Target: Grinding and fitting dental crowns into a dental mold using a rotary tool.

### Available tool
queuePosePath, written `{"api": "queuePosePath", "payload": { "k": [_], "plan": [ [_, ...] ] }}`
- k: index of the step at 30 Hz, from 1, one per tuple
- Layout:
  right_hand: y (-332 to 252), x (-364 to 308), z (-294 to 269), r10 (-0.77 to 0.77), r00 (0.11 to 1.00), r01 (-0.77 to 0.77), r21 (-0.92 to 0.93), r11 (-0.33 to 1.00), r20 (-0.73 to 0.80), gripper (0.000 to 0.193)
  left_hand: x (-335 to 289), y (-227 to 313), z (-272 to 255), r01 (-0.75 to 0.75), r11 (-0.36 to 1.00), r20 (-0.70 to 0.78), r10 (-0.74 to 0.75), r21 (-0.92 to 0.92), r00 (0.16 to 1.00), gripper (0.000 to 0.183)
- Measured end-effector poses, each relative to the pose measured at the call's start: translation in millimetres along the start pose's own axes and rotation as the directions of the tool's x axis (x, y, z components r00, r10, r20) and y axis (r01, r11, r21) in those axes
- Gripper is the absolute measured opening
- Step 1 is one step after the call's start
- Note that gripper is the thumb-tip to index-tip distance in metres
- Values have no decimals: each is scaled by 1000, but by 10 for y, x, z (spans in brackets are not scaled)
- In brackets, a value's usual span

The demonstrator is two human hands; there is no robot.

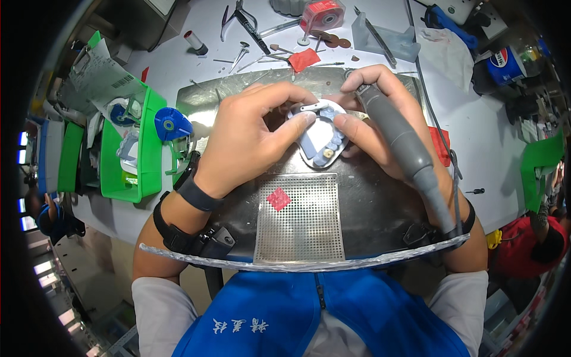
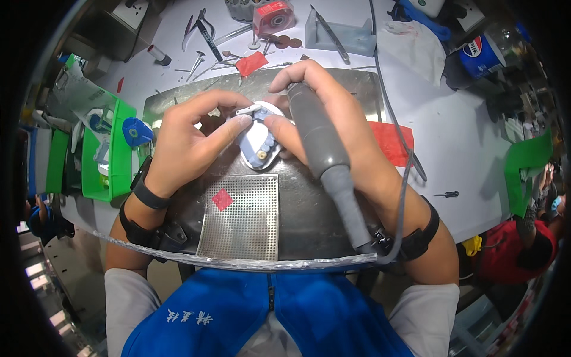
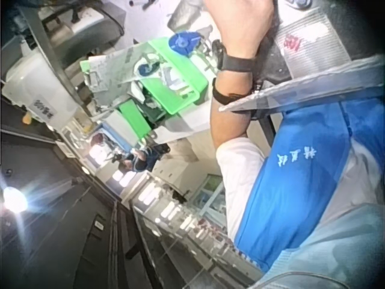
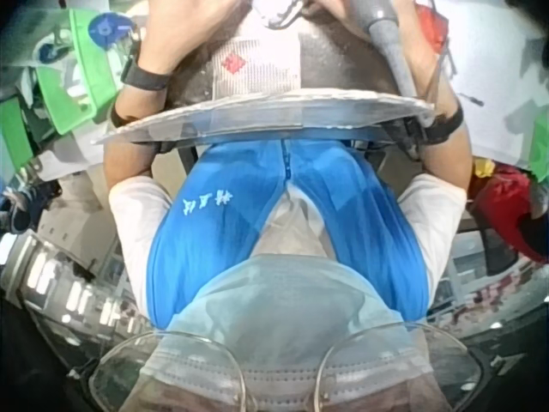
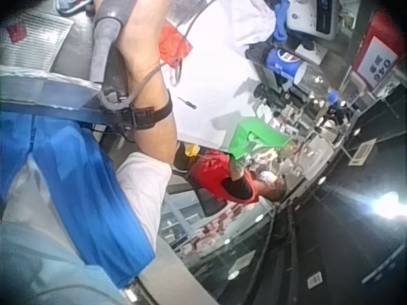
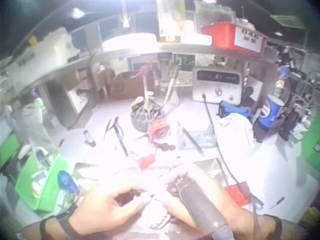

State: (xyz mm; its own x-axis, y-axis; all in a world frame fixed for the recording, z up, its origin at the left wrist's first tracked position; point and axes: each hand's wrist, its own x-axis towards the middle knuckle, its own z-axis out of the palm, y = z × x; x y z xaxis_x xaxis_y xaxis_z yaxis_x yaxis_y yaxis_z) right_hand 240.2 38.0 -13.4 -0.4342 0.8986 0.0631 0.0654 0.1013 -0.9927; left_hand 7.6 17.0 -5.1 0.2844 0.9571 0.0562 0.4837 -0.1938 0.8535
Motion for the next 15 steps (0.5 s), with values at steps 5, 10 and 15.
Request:
{"api": "queuePosePath", "payload": {
  "k": [5, 10, 15],
  "plan": [
    [42, 35, -50, -138, 989, 115, -330, 937, -45, 35, 20, -58, 53, -183, 962, -120, 210, 203, 970, 17],
    [115, 37, -4, -218, 976, 213, -244, 946, 4, 44, 23, -72, 95, -265, 897, -135, 330, 354, 934, 17],
    [88, 15, 5, -181, 983, 172, -285, 943, -6, 46, 29, -38, 142, -296, 844, -140, 393, 447, 909, 15]
  ]
}}
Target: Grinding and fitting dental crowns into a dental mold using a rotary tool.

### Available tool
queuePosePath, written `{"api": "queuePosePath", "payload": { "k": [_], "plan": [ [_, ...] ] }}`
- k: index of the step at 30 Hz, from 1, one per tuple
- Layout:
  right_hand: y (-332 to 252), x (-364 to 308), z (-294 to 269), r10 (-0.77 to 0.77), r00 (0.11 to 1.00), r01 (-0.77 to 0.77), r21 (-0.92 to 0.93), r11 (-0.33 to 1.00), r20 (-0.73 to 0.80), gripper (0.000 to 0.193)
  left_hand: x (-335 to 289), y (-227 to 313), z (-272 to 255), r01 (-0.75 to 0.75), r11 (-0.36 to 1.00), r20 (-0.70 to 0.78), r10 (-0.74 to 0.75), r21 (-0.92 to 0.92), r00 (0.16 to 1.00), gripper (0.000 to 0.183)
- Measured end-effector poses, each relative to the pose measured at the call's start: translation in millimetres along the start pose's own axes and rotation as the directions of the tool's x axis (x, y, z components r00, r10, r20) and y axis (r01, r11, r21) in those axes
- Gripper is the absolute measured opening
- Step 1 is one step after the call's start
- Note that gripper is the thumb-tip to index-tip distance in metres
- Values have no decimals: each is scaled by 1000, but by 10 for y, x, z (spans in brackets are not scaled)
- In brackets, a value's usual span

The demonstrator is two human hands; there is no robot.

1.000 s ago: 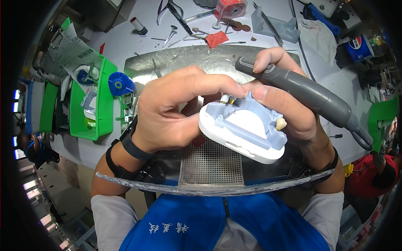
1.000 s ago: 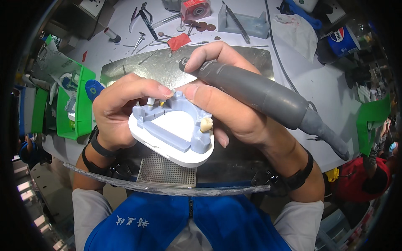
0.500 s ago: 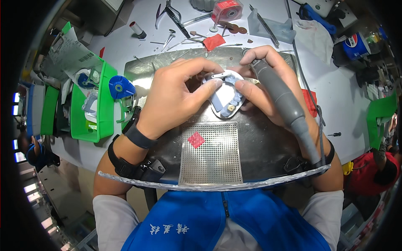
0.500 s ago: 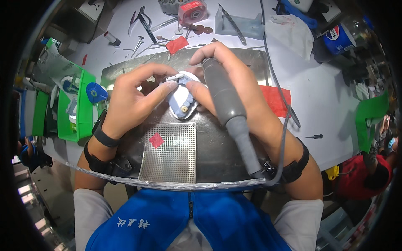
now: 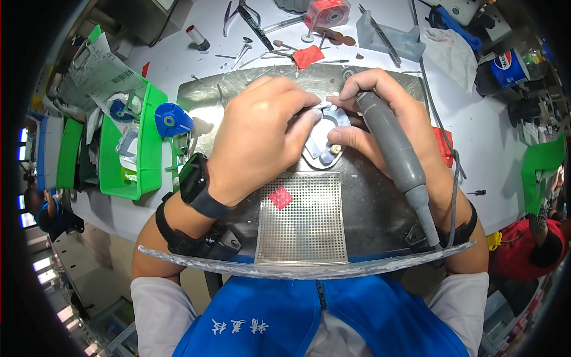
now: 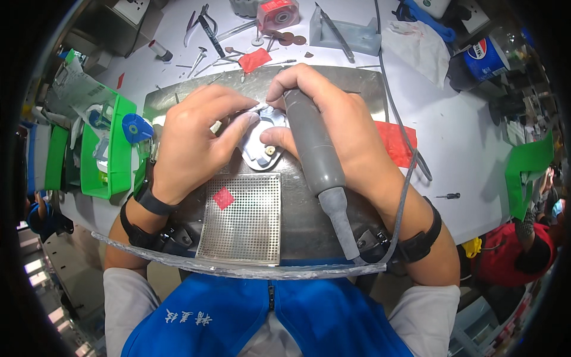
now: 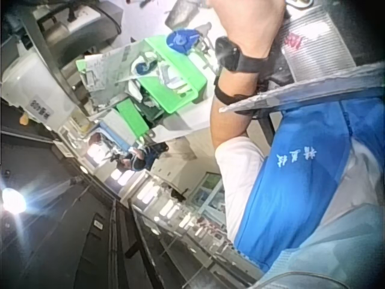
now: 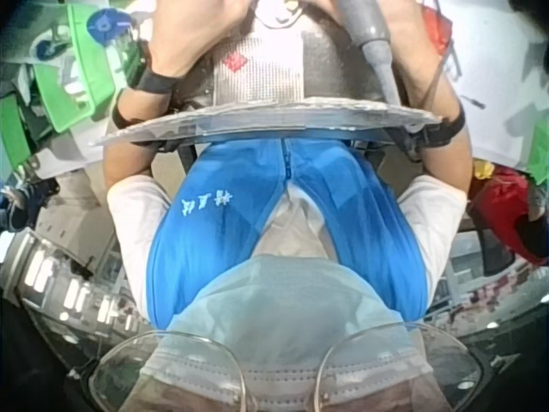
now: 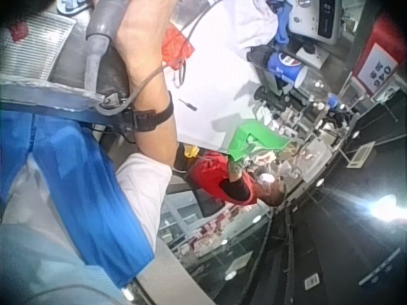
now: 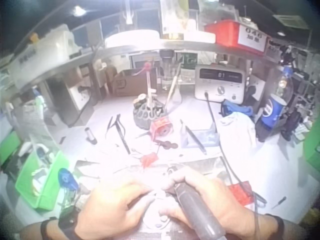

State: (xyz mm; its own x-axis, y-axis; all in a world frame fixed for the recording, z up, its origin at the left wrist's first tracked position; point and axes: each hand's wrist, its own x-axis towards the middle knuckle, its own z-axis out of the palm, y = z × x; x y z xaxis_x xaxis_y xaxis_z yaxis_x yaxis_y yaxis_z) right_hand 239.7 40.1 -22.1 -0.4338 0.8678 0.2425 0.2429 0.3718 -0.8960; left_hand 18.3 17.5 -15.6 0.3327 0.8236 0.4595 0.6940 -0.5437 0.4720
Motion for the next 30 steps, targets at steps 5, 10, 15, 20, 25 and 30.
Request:
{"api": "queuePosePath", "payload": {
  "k": [5, 10, 15, 20, 25, 30],
  "plan": [
    [-57, 10, -8, 40, 999, -39, -26, 999, 25, 46, 9, 9, 15, -13, 1000, -15, 13, 27, 1000, 13],
    [-60, 25, -32, 45, 998, -44, -10, 999, 40, 45, 53, 68, -33, 38, 999, -10, -37, 38, 999, 13],
    [-34, 20, -15, -25, 999, 26, 45, 999, -22, 38, 27, -26, -94, 228, 887, 1, -248, -401, 969, 18],
    [-324, -21, -176, -12, 996, 29, 199, 979, -84, 44, -86, -37, -209, 392, 143, 317, -374, -909, 871, 39],
    [-321, -93, -234, -240, 957, 273, 224, 935, -166, 49, -122, 34, -218, 433, -144, 457, -264, -890, 850, 33],
    [-437, -149, -244, -290, 952, 302, 143, 942, -103, 27, -134, -5, -201, 451, -232, 494, -177, -862, 851, 34]
  ]
}}
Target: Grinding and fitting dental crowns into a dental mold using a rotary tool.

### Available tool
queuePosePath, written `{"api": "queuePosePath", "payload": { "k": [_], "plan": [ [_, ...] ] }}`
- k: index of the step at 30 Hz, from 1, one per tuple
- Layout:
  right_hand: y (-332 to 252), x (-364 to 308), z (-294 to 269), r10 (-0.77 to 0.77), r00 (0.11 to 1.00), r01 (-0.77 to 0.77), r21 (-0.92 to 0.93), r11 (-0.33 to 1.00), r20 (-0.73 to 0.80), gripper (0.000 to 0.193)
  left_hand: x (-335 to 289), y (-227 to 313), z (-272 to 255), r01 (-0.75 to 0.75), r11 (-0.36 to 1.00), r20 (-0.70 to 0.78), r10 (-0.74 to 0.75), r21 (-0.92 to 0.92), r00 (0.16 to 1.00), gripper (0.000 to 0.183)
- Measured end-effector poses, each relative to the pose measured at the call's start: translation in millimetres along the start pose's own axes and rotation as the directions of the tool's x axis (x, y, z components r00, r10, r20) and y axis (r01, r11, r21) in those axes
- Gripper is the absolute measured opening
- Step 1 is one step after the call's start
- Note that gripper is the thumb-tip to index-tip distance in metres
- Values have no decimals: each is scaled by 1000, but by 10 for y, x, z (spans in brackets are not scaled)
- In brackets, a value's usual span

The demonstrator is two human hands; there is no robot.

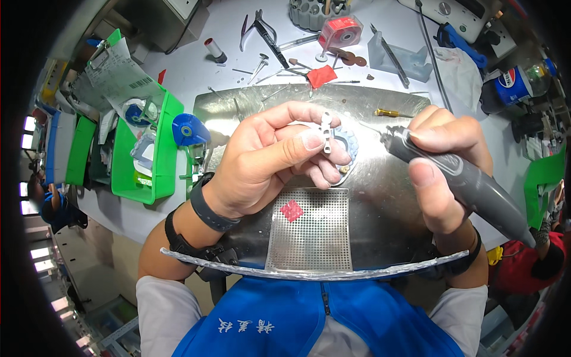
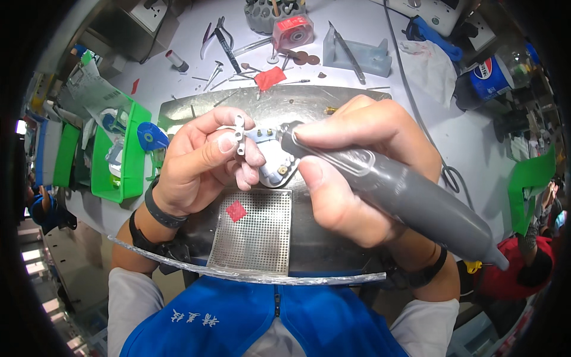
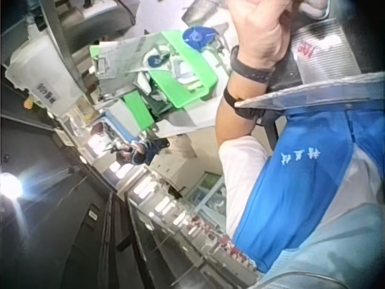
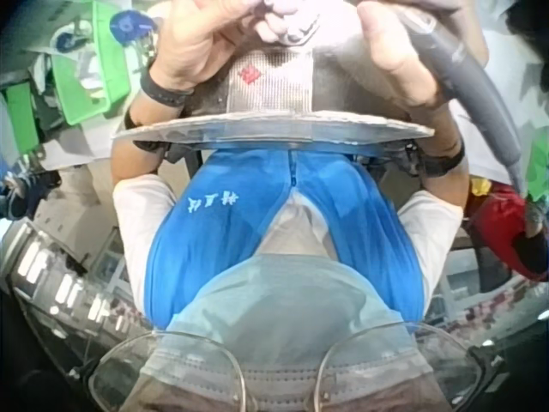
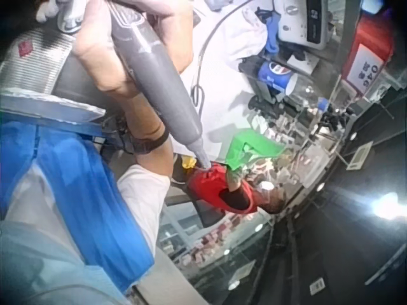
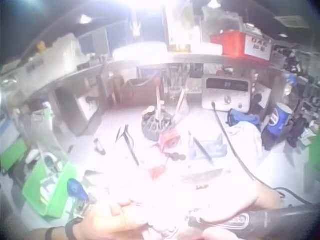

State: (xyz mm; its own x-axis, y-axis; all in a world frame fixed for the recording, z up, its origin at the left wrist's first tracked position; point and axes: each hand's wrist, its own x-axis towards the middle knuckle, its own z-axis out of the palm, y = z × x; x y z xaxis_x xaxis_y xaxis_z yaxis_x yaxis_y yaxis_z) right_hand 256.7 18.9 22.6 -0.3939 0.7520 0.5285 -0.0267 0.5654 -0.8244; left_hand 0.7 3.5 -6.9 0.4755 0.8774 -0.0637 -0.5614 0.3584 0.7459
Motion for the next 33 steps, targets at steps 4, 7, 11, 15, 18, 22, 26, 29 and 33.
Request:
{"api": "queuePosePath", "payload": {
  "k": [4, 7, 11, 15, 18, 22, 26, 29, 33],
  "plan": [
    [11, -17, -25, -53, 998, 51, 43, 998, 36, 21, 13, -26, 5, 9, 1000, -2, -9, 18, 1000, 32],
    [53, 19, -22, -94, 992, 94, 7, 996, 83, 25, 13, -31, 19, 18, 1000, -16, -18, 23, 1000, 30],
    [17, 20, 49, -12, 999, 12, 16, 1000, 37, 28, 22, -58, 140, -15, 998, -95, 21, 64, 995, 30],
    [-61, -2, 89, 65, 996, -71, 119, 990, 58, 29, 14, -48, 77, 9, 998, -29, -7, 57, 1000, 29],
    [-40, -28, 80, 85, 995, -92, 151, 984, 54, 28, 13, -52, 78, 15, 999, -19, -14, 52, 1000, 27],
    [-15, -30, 96, 43, 998, -50, 153, 987, 48, 24, 21, -50, 95, 29, 999, -25, -28, 41, 999, 27],
    [-28, -22, 117, 54, 998, -59, 140, 988, 41, 20, 2, -46, 99, 72, 992, -68, -64, 108, 996, 31],
    [55, -15, 62, -30, 998, 24, 93, 995, 63, 17, -1, -42, 125, 89, 991, -66, -82, 101, 994, 35],
    [30, -19, 85, 2, 997, -11, 125, 992, 73, 16, -4, -52, 178, 127, 981, -93, -114, 148, 989, 33]
  ]
}}
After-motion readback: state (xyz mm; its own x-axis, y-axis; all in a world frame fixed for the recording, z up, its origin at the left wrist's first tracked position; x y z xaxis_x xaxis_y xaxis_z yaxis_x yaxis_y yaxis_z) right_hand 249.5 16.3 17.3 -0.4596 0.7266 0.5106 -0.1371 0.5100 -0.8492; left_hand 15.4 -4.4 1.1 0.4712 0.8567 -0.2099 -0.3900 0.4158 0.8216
